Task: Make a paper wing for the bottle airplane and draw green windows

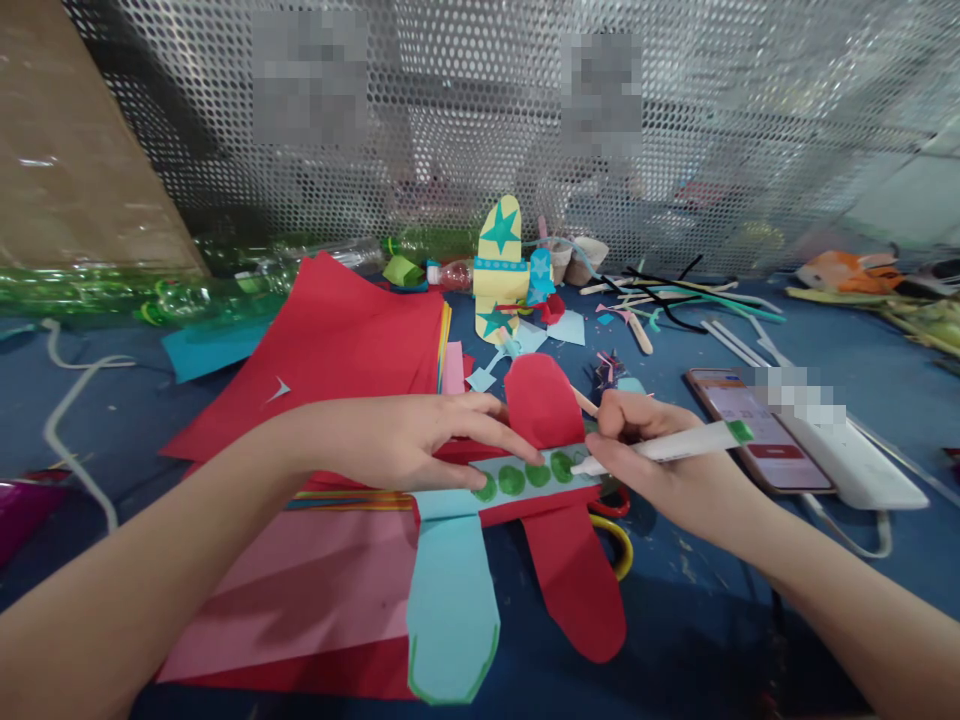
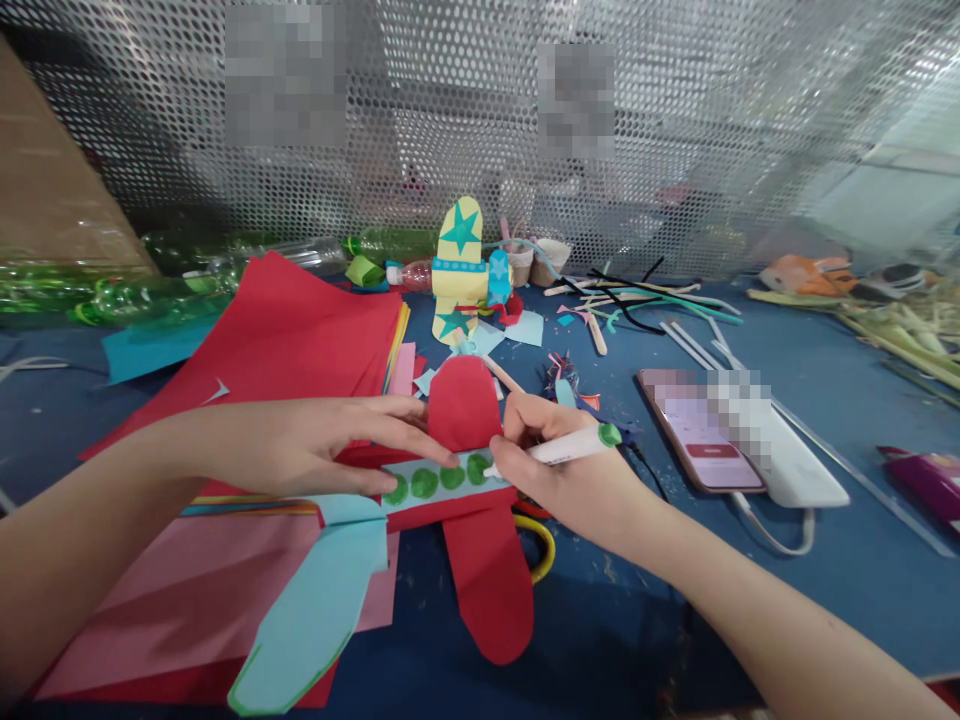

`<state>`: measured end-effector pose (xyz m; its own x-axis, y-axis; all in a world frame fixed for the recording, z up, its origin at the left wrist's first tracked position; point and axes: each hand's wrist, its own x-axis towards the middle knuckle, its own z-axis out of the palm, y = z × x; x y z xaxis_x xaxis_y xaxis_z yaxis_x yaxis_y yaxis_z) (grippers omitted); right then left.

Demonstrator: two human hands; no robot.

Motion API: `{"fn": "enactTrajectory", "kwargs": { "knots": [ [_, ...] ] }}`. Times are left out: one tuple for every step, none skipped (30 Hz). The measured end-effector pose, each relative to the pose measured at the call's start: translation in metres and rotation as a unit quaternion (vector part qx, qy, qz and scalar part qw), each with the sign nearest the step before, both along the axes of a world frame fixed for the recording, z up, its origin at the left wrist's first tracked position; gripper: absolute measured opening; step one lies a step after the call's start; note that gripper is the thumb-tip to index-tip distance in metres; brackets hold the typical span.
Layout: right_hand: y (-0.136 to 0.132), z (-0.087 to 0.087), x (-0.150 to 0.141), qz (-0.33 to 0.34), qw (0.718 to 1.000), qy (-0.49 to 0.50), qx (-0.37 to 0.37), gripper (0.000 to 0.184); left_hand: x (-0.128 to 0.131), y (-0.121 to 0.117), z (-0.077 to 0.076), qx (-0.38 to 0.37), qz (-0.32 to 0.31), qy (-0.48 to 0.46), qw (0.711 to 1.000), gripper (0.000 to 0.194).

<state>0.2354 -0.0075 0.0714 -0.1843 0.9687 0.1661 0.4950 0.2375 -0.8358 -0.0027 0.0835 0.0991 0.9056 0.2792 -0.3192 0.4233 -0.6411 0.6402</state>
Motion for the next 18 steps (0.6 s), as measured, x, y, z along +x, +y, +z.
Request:
{"fn": "enactTrajectory", "kwargs": {
  "knots": [
    [0.0002, -0.0001, 0.0000, 0.000, 1.000, -0.001, -0.001, 0.027, -0.0001, 0.0000, 0.0000, 0.001, 0.000, 0.000, 1.000, 0.040],
    [0.0002, -0.0003, 0.0000, 0.002, 1.000, -0.002, -0.003, 0.027, -0.0002, 0.0000, -0.0001, 0.001, -0.002, 0.001, 1.000, 0.040],
    [0.0002, -0.0004, -0.0001, 0.002, 1.000, -0.002, -0.004, 0.027, -0.0003, -0.0001, -0.0002, 0.001, -0.003, 0.001, 1.000, 0.040],
    [0.0001, -0.0004, -0.0001, 0.000, 1.000, -0.002, -0.005, 0.027, -0.0004, -0.0001, -0.0002, 0.003, -0.004, 0.001, 1.000, 0.041],
    [-0.0002, -0.0004, -0.0003, -0.002, 1.000, -0.001, -0.004, 0.027, -0.0004, -0.0002, -0.0003, 0.005, -0.003, 0.000, 1.000, 0.041],
    [-0.0003, -0.0002, -0.0004, -0.004, 1.000, 0.000, -0.003, 0.027, -0.0003, -0.0002, -0.0002, 0.007, -0.002, -0.001, 1.000, 0.041],
    [-0.0005, -0.0001, -0.0006, -0.004, 1.000, 0.002, -0.001, 0.027, -0.0003, -0.0003, -0.0002, 0.008, 0.000, -0.001, 1.000, 0.041],
    [-0.0005, -0.0001, -0.0009, -0.004, 1.000, 0.003, -0.001, 0.027, -0.0002, -0.0003, -0.0002, 0.009, 0.000, -0.001, 1.000, 0.040],
    [-0.0004, -0.0002, -0.0011, -0.005, 1.000, 0.004, 0.000, 0.027, -0.0002, -0.0004, -0.0003, 0.009, 0.000, -0.001, 1.000, 0.040],
    [-0.0003, -0.0005, -0.0012, -0.007, 1.000, 0.005, -0.001, 0.028, -0.0002, -0.0004, -0.0004, 0.008, -0.002, -0.003, 1.000, 0.040],
    [-0.0001, -0.0009, -0.0014, -0.011, 1.000, 0.007, -0.001, 0.027, -0.0002, -0.0004, -0.0007, 0.007, -0.003, -0.006, 1.000, 0.039],
    [0.0001, -0.0015, -0.0014, -0.016, 1.000, 0.010, -0.003, 0.027, -0.0003, -0.0004, -0.0010, 0.006, -0.003, -0.011, 1.000, 0.039],
    [0.0002, -0.0020, -0.0013, -0.019, 1.000, 0.015, -0.005, 0.026, -0.0004, -0.0003, -0.0013, 0.006, -0.002, -0.015, 1.000, 0.039],
    [0.0002, -0.0025, -0.0010, -0.021, 1.000, 0.019, -0.007, 0.025, -0.0005, -0.0003, -0.0017, 0.006, -0.001, -0.016, 1.000, 0.039],
    [0.0001, -0.0028, -0.0005, -0.021, 0.999, 0.024, -0.010, 0.025, -0.0006, -0.0002, -0.0020, 0.006, -0.001, -0.015, 1.000, 0.039],
    [0.0001, -0.0030, 0.0003, -0.021, 0.999, 0.030, -0.010, 0.026, -0.0007, 0.0000, -0.0022, 0.006, -0.001, -0.014, 1.000, 0.039],
    [0.0001, -0.0030, 0.0013, -0.023, 0.999, 0.038, -0.009, 0.026, -0.0007, 0.0002, -0.0023, 0.005, -0.003, -0.012, 1.000, 0.039],
    [0.0001, -0.0030, 0.0027, -0.028, 0.998, 0.049, -0.005, 0.026, -0.0007, 0.0004, -0.0023, 0.005, -0.006, -0.012, 1.000, 0.039]
  ]
}}
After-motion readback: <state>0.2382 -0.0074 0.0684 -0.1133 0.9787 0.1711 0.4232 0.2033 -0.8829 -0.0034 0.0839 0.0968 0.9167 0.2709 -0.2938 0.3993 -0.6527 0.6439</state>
